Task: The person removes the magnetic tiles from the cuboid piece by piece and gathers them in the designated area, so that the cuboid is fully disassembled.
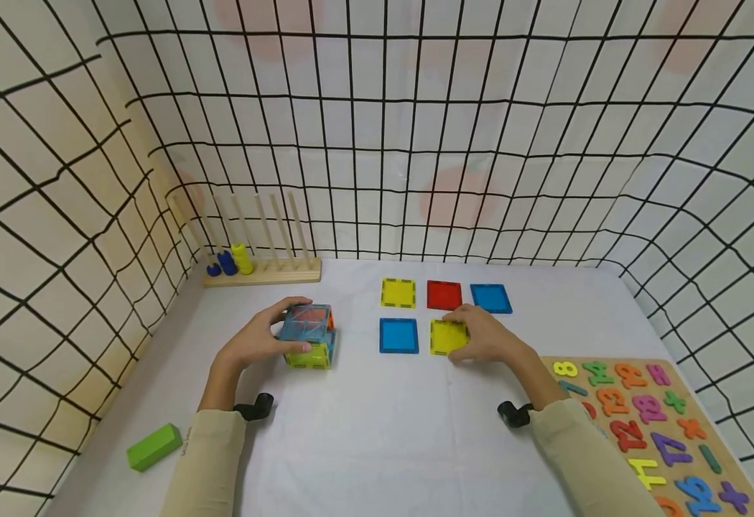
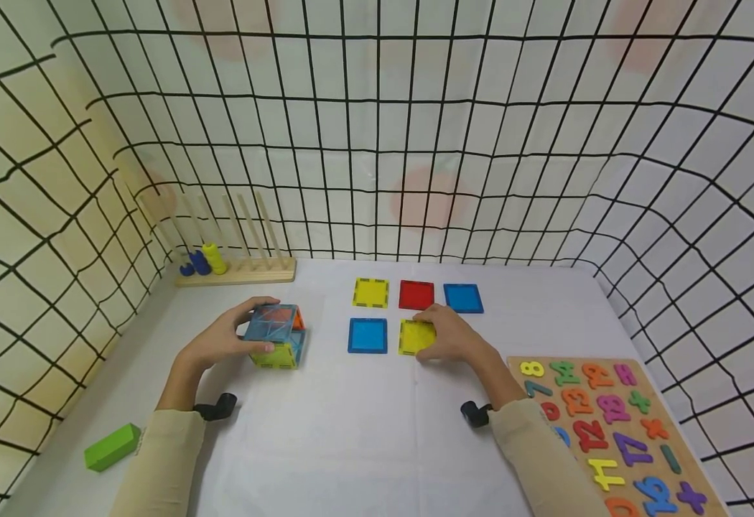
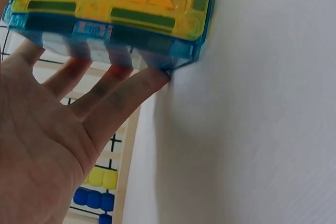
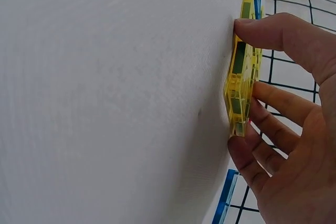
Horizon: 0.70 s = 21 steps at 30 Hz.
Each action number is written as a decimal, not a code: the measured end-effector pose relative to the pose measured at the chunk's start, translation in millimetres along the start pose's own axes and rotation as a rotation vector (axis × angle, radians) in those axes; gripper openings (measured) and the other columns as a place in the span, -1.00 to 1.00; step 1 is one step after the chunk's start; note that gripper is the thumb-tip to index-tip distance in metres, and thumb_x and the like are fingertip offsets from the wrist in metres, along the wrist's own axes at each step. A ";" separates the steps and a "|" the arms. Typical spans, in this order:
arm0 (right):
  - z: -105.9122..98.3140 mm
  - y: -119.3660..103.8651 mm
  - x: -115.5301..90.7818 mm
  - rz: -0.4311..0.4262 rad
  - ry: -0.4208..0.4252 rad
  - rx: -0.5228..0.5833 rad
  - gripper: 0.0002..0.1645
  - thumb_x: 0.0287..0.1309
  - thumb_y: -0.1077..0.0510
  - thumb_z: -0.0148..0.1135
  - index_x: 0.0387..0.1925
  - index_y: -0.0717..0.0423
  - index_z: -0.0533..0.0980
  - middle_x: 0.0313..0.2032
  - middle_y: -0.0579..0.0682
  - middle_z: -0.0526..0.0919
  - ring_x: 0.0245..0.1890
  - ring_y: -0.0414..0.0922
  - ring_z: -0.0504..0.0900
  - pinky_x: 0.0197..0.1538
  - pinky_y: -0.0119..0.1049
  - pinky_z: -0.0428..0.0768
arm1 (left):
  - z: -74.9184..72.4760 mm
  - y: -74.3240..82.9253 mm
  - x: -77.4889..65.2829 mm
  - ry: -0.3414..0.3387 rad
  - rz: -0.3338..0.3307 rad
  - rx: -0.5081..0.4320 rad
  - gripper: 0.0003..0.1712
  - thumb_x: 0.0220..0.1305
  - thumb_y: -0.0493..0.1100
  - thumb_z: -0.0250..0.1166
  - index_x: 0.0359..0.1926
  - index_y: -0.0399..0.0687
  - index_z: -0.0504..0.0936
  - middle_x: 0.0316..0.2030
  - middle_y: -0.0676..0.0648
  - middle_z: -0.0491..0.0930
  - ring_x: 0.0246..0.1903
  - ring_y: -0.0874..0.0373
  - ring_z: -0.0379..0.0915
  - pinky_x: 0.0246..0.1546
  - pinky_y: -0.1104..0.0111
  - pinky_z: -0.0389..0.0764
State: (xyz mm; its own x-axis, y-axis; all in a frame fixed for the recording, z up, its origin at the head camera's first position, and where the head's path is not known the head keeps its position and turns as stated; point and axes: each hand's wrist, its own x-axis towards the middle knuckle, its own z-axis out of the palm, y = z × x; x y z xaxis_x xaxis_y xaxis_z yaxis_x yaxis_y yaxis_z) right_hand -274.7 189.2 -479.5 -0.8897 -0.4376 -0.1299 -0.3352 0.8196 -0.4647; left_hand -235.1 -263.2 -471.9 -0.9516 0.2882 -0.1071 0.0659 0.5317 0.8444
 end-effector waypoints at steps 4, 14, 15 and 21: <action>-1.4 -2.3 -2.4 0.004 -0.007 -0.001 -0.08 -0.08 0.02 0.60 0.38 0.04 0.49 0.40 0.23 0.42 0.40 0.24 0.31 0.38 0.27 0.45 | -2.8 -2.0 -1.9 -0.023 0.017 -0.022 0.06 0.03 0.14 0.62 0.51 0.42 0.26 0.49 -0.08 0.29 0.52 -0.35 0.08 0.35 -0.38 0.29; -7.6 -9.0 -8.9 -0.014 0.046 -0.001 -0.10 -0.01 -0.10 0.57 0.37 0.05 0.49 0.36 0.20 0.46 0.32 0.21 0.42 0.33 0.26 0.51 | -9.3 -7.4 -5.7 -0.031 0.065 -0.046 0.02 0.13 0.08 0.58 0.53 0.24 0.25 0.50 -0.04 0.27 0.50 -0.34 0.15 0.42 -0.39 0.17; -8.3 -10.7 -9.5 -0.012 0.059 0.017 -0.12 0.02 -0.11 0.56 0.37 0.02 0.49 0.34 0.18 0.48 0.30 0.18 0.45 0.30 0.23 0.54 | -8.8 -7.6 -4.8 -0.027 0.068 -0.051 0.01 0.12 0.08 0.58 0.52 0.21 0.26 0.49 -0.04 0.29 0.49 -0.34 0.16 0.42 -0.38 0.17; -7.1 -27.7 -10.1 -0.045 0.096 0.148 -0.18 0.11 -0.11 0.50 0.37 0.03 0.46 0.29 0.12 0.54 0.24 0.14 0.51 0.21 0.14 0.64 | -3.0 -4.7 0.7 -0.034 0.084 -0.085 0.00 0.12 0.08 0.59 0.51 0.20 0.27 0.47 -0.02 0.31 0.49 -0.34 0.16 0.42 -0.37 0.20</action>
State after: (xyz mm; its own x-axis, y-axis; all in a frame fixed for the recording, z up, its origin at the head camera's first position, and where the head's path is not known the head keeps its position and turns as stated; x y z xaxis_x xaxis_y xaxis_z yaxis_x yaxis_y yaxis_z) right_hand -258.6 173.5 -459.1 -0.9026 -0.4297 -0.0248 -0.3328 0.7333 -0.5929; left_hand -237.0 -267.9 -474.4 -0.9329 0.3566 -0.0510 0.1178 0.4359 0.8923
